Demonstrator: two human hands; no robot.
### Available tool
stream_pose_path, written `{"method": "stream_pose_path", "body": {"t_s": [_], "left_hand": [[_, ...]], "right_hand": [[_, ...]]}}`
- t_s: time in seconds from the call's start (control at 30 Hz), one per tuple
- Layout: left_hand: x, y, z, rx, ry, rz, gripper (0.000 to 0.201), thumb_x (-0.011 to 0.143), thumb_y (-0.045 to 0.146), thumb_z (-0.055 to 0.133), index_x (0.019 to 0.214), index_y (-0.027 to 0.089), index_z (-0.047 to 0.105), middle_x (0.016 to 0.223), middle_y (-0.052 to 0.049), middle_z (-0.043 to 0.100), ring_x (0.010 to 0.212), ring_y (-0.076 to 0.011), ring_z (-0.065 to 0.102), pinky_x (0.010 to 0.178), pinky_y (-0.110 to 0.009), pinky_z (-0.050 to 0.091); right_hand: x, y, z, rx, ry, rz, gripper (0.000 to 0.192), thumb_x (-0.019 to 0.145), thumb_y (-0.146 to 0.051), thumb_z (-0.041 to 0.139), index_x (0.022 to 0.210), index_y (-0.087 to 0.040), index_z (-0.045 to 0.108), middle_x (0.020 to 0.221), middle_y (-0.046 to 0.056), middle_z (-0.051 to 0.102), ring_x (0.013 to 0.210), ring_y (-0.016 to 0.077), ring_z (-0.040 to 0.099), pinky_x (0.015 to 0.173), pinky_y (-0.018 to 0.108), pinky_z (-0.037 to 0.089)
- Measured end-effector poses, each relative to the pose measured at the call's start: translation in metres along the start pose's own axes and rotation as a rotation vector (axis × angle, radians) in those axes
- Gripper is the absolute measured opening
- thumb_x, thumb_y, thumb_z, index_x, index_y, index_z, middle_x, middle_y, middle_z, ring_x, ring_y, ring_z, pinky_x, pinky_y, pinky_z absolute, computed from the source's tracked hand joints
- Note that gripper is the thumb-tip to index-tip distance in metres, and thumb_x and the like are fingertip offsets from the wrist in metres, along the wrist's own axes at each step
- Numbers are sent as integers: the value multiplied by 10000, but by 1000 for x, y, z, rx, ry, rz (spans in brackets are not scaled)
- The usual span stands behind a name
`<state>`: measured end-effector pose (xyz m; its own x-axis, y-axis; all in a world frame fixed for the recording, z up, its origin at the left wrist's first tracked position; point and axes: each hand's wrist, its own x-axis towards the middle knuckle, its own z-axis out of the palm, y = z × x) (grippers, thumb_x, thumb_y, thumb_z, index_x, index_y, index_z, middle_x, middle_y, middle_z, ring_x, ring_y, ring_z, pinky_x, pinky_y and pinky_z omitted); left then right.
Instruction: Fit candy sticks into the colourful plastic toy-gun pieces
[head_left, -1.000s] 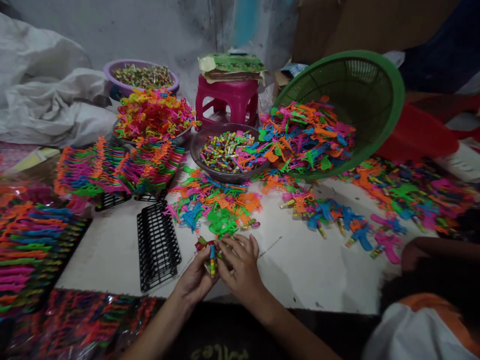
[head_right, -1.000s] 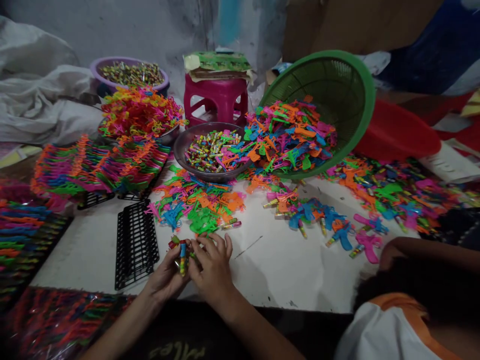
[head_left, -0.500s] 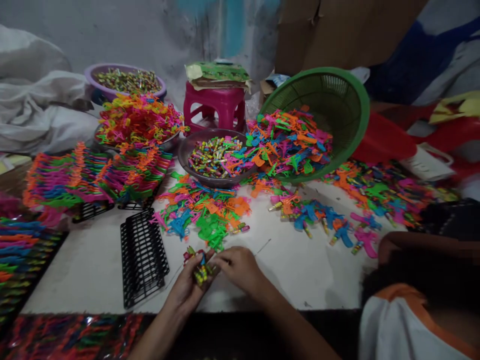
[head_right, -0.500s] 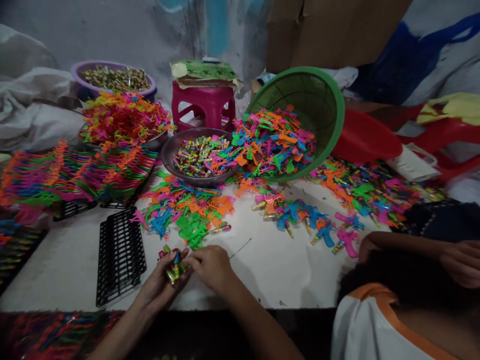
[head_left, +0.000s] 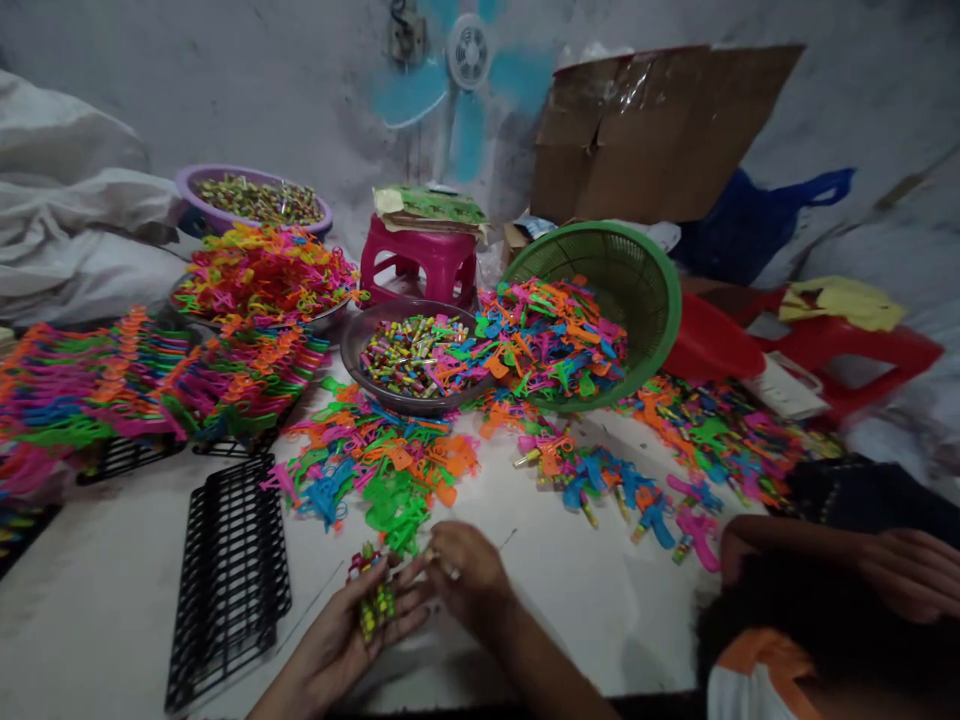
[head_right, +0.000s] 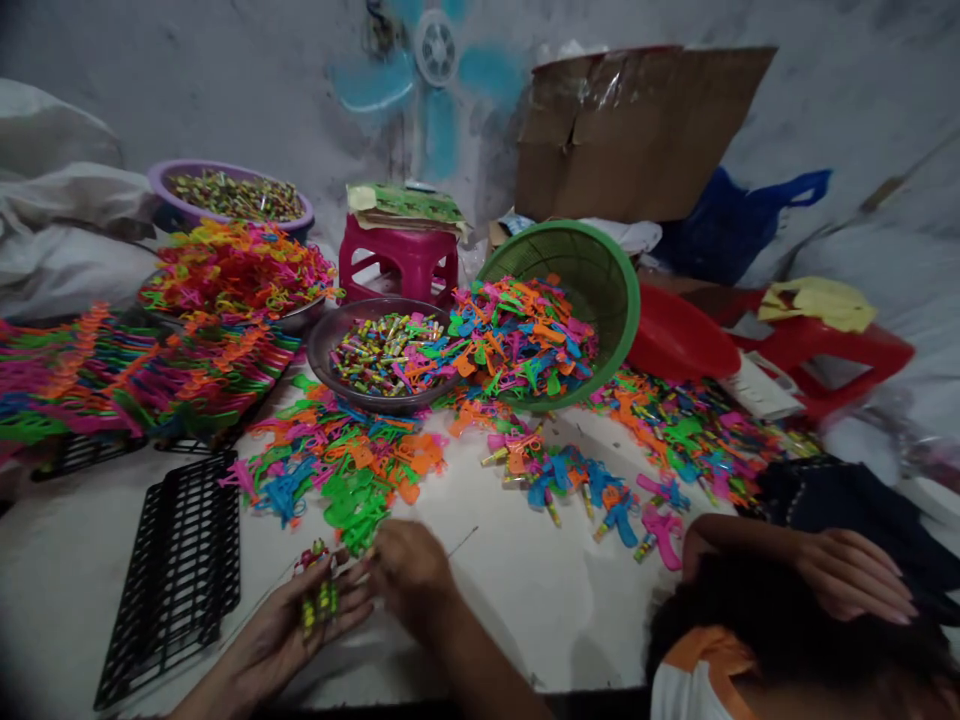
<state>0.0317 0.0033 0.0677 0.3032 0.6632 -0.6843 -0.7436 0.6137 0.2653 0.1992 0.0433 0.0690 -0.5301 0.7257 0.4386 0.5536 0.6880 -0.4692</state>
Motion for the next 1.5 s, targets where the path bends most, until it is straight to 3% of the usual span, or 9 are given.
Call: {"method": "stream_pose_path", "body": {"t_s": [0.23, 0.37, 0.47, 0.57, 0.77, 0.97, 1.1, 1.33, 1.5], "left_hand": [[-1, 7, -6, 85, -12, 76, 246, 661, 75, 646, 902, 93, 599, 769, -78, 682, 720, -219, 654, 656, -313, 535], [-6, 8, -1, 143, 22, 103, 354, 596, -18, 657, 936, 67, 602, 769, -83, 683, 620, -159, 640, 599, -235, 528], [-9, 9, 2, 142, 43, 78, 415, 595, -38, 637, 994, 61, 580, 797, -92, 681, 596, -143, 635, 566, -211, 524], [-11, 11, 0, 96, 49, 14, 470, 604, -44, 612, 1059, 37, 533, 841, -117, 678, 595, -145, 638, 560, -213, 529], [-3, 12, -15, 45, 151, 23, 529, 602, 15, 671, 1097, 73, 494, 844, -103, 682, 669, -186, 652, 607, -273, 543], [2, 12, -18, 190, 111, 104, 428, 541, 21, 715, 942, 117, 602, 897, -81, 677, 711, -190, 654, 651, -252, 531], [1, 12, -12, 135, 128, 95, 308, 580, 19, 679, 862, 109, 594, 860, -93, 677, 811, -241, 644, 766, -375, 516], [-10, 13, -6, 312, 223, 87, 337, 619, 140, 692, 926, 120, 556, 884, -91, 653, 649, -199, 644, 446, -266, 523], [-14, 10, 5, 409, 70, 135, 314, 639, 209, 681, 919, 139, 560, 817, -70, 641, 556, -158, 610, 378, -225, 473]], "right_hand": [[4, -54, -22, 374, -384, 83, 585, 758, -480, 511, 1279, -246, 383, 1360, 78, 350, 1256, 275, 273, 1024, 516, 117], [24, 11, -19, 488, 35, 463, 375, 870, -374, 321, 1063, -208, 596, 1077, 77, 620, 1005, 190, 555, 913, 378, 382], [44, 73, -7, 160, 318, 657, 416, 810, -371, 425, 1130, -136, 550, 1150, 135, 565, 1088, 229, 491, 929, 399, 366], [53, 101, 14, -121, 181, 604, 479, 782, -362, 477, 1175, -90, 509, 1254, 181, 464, 1188, 266, 385, 985, 442, 283], [34, 77, 48, -181, 26, 408, 431, 839, -353, 412, 1216, -152, 465, 1300, 138, 426, 1223, 220, 344, 1003, 434, 249], [43, 121, 2, -364, 271, 603, 443, 816, -257, 425, 1226, -91, 438, 1301, 176, 406, 1222, 249, 319, 998, 472, 202], [61, 148, -26, -342, 198, 649, 370, 748, -166, 487, 1105, -92, 547, 1176, 172, 525, 1112, 254, 434, 970, 442, 250], [39, 97, -37, 47, 251, 719, 298, 808, -283, 395, 998, -135, 570, 707, 45, 614, 624, 148, 562, 594, 268, 452], [17, 31, -26, 776, 102, 886, 226, 711, -370, 541, 767, -152, 557, 431, -87, 387, 327, 53, 337, 343, 171, 258]]}}
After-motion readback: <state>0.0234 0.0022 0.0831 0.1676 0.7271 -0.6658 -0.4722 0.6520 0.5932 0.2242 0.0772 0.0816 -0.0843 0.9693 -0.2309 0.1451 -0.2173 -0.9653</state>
